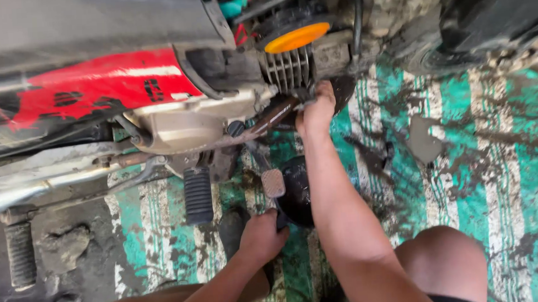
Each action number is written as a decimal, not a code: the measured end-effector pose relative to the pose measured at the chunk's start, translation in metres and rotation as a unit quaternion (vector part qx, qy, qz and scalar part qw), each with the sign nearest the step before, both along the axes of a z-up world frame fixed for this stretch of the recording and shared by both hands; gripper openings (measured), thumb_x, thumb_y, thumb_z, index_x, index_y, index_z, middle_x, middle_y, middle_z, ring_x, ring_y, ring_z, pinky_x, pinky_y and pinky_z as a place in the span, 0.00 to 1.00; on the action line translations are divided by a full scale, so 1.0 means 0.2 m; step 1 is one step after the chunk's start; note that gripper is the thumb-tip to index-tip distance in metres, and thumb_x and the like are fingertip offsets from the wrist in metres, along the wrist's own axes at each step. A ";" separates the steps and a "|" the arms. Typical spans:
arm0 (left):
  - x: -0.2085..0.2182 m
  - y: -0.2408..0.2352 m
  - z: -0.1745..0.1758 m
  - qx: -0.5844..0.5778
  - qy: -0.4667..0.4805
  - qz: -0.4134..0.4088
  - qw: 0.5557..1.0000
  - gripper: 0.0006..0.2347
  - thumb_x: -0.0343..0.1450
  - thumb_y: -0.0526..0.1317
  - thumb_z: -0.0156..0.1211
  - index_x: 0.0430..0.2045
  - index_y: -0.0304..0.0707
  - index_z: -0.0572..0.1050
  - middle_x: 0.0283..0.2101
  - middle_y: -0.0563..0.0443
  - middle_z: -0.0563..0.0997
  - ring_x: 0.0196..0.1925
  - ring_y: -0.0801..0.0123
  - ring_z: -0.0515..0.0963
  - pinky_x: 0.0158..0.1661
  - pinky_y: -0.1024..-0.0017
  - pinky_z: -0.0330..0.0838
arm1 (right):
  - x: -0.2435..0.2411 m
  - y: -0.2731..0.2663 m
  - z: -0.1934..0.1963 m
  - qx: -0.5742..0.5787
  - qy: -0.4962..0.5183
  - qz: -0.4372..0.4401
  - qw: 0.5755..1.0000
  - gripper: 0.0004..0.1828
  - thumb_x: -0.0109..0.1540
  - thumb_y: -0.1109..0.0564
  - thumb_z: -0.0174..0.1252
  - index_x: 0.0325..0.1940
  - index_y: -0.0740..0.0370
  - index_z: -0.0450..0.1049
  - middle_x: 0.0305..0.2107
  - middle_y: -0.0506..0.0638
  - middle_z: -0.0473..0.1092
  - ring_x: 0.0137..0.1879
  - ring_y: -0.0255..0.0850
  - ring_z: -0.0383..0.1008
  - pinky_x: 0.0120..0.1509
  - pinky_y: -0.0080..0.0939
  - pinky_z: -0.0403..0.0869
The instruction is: The person sits on a mat next to a red motorcycle and uses a cloth to wipe the engine area. They dip the cloth into a black container of liquid repeatedly to clean the engine casing and surrounding parts.
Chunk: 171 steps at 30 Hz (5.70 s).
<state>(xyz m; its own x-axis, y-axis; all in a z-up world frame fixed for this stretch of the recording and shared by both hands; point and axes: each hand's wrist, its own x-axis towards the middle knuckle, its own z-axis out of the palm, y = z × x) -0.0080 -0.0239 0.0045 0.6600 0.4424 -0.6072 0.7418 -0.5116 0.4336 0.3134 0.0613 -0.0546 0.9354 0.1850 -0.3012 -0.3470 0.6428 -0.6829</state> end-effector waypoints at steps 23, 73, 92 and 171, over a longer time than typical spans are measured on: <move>0.04 0.09 0.01 -0.010 0.004 -0.027 1.000 0.13 0.75 0.49 0.64 0.43 0.41 0.77 0.40 0.43 0.85 0.42 0.49 0.85 0.44 0.51 0.80 | -0.16 -0.33 0.17 -0.013 -0.112 0.130 0.985 0.04 0.76 0.61 0.54 0.54 0.61 0.73 0.40 0.52 0.76 0.36 0.42 0.78 0.40 0.43 0.77; 0.10 0.09 0.01 -0.023 0.016 -0.030 0.999 0.20 0.74 0.49 0.65 0.58 0.41 0.75 0.51 0.42 0.85 0.52 0.46 0.84 0.51 0.51 0.80 | -0.09 -0.23 0.31 -0.210 -0.230 -0.091 0.946 0.11 0.68 0.54 0.71 0.53 0.53 0.78 0.42 0.48 0.79 0.45 0.39 0.78 0.46 0.37 0.79; 0.18 0.09 0.08 -0.058 0.019 -0.037 0.997 0.10 0.76 0.48 0.66 0.37 0.43 0.78 0.33 0.48 0.84 0.32 0.57 0.84 0.34 0.56 0.79 | 0.05 -0.54 0.62 -0.626 -0.523 0.154 0.558 0.32 0.65 0.67 0.58 0.75 0.68 0.72 0.49 0.68 0.69 0.35 0.61 0.75 0.33 0.57 0.84; 0.13 0.03 0.02 -0.047 0.002 -0.060 0.997 0.08 0.75 0.44 0.66 0.30 0.44 0.76 0.30 0.50 0.81 0.30 0.59 0.83 0.32 0.58 0.79 | 0.01 -0.45 0.31 -0.028 -0.071 0.097 0.992 0.46 0.67 0.62 0.68 0.87 0.63 0.57 0.53 0.57 0.76 0.53 0.52 0.82 0.45 0.44 0.85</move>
